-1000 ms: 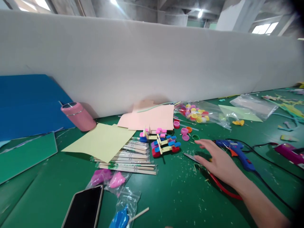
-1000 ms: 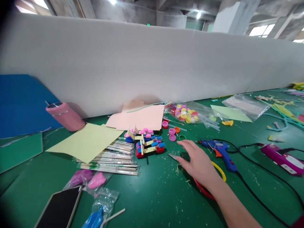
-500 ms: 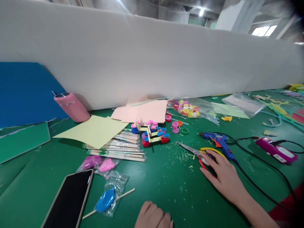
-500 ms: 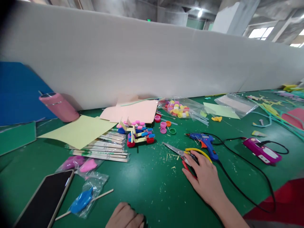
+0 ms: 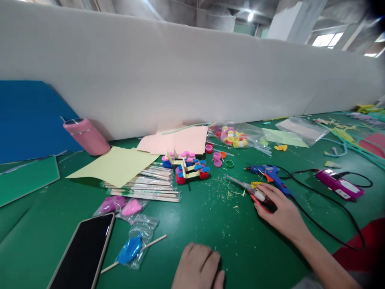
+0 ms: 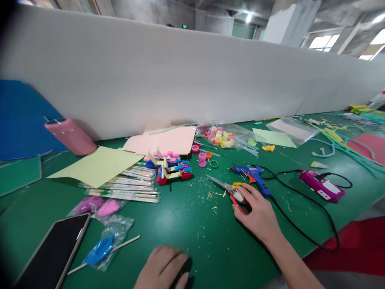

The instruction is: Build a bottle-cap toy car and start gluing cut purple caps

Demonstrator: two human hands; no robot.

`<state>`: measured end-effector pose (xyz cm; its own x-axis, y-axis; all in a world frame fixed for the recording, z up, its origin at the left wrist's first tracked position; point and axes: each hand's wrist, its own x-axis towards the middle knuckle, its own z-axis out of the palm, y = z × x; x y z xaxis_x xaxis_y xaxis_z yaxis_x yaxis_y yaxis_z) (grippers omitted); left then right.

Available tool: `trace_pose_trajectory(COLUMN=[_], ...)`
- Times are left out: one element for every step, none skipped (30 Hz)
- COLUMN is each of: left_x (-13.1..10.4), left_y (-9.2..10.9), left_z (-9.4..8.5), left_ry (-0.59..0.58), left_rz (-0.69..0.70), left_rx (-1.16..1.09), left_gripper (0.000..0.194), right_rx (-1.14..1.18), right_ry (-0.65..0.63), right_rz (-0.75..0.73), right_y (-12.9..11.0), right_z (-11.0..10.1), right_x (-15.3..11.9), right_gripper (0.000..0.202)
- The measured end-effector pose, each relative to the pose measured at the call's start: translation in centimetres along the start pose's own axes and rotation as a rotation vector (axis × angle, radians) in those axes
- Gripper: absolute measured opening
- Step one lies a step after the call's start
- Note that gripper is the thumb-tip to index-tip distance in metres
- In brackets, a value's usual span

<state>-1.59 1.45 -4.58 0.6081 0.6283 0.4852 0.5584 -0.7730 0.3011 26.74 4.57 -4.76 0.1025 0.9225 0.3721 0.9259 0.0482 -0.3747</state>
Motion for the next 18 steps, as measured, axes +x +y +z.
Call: trace_pose_trajectory(left_x=[1.1, 2.3, 3.7, 5.2, 6.7, 8.1, 9.5, 10.7, 11.7, 12.6, 13.3, 13.7, 13.9, 13.8, 13.4, 12.7, 11.8, 10.7], left_y=[0.2, 0.4, 0.4, 0.2, -0.2, -0.7, -1.3, -2.0, -2.5, -2.9, -3.1, -3.1, -2.9, -2.4, -1.7, -0.8, 0.3, 1.3], left_z=[0.1, 0.4, 0.8, 1.4, 2.2, 3.0, 3.9, 4.8, 5.7, 6.3, 6.8, 7.1, 7.2, 7.1, 6.9, 6.7, 6.5, 6.4], left_ry=[-0.047, -0.089, -0.143, -0.181, -0.215, -0.236, -0.244, -0.253, -0.267, -0.269, -0.274, -0.282, -0.294, -0.309, -0.331, -0.355, -0.389, -0.440], left_rz=[-0.019, -0.024, -0.042, -0.081, -0.119, -0.160, -0.206, -0.256, -0.291, -0.308, -0.317, -0.317, -0.306, -0.288, -0.254, -0.209, -0.143, -0.030], left_rx=[0.003, 0.007, 0.016, 0.032, 0.046, 0.061, 0.083, 0.106, 0.119, 0.122, 0.121, 0.116, 0.108, 0.097, 0.079, 0.057, 0.023, -0.043], left_gripper=[0.026, 0.038, 0.047, 0.052, 0.055, 0.059, 0.063, 0.068, 0.073, 0.076, 0.079, 0.081, 0.082, 0.083, 0.082, 0.081, 0.079, 0.078], right_rx=[0.024, 0.050, 0.076, 0.102, 0.129, 0.154, 0.177, 0.199, 0.219, 0.236, 0.253, 0.268, 0.282, 0.296, 0.310, 0.323, 0.336, 0.347], right_ry=[0.005, 0.011, 0.018, 0.026, 0.034, 0.043, 0.049, 0.053, 0.055, 0.056, 0.056, 0.056, 0.054, 0.051, 0.045, 0.037, 0.029, 0.023], right_rz=[0.012, 0.023, 0.035, 0.047, 0.059, 0.072, 0.084, 0.095, 0.104, 0.110, 0.115, 0.118, 0.121, 0.124, 0.126, 0.127, 0.130, 0.133], right_y=[0.1, 0.2, 0.3, 0.4, 0.5, 0.6, 0.6, 0.6, 0.6, 0.6, 0.6, 0.6, 0.7, 0.7, 0.8, 0.8, 0.9, 0.9], right_z=[-0.1, -0.2, -0.4, -0.5, -0.7, -0.8, -1.0, -1.1, -1.2, -1.2, -1.3, -1.3, -1.3, -1.3, -1.3, -1.2, -1.2, -1.2], right_x=[0.1, 0.2, 0.3, 0.4, 0.5, 0.5, 0.6, 0.5, 0.5, 0.5, 0.4, 0.4, 0.3, 0.3, 0.3, 0.4, 0.4, 0.5], right_gripper=[0.043, 0.043, 0.042, 0.040, 0.039, 0.038, 0.037, 0.037, 0.037, 0.036, 0.036, 0.036, 0.036, 0.036, 0.037, 0.037, 0.036, 0.036])
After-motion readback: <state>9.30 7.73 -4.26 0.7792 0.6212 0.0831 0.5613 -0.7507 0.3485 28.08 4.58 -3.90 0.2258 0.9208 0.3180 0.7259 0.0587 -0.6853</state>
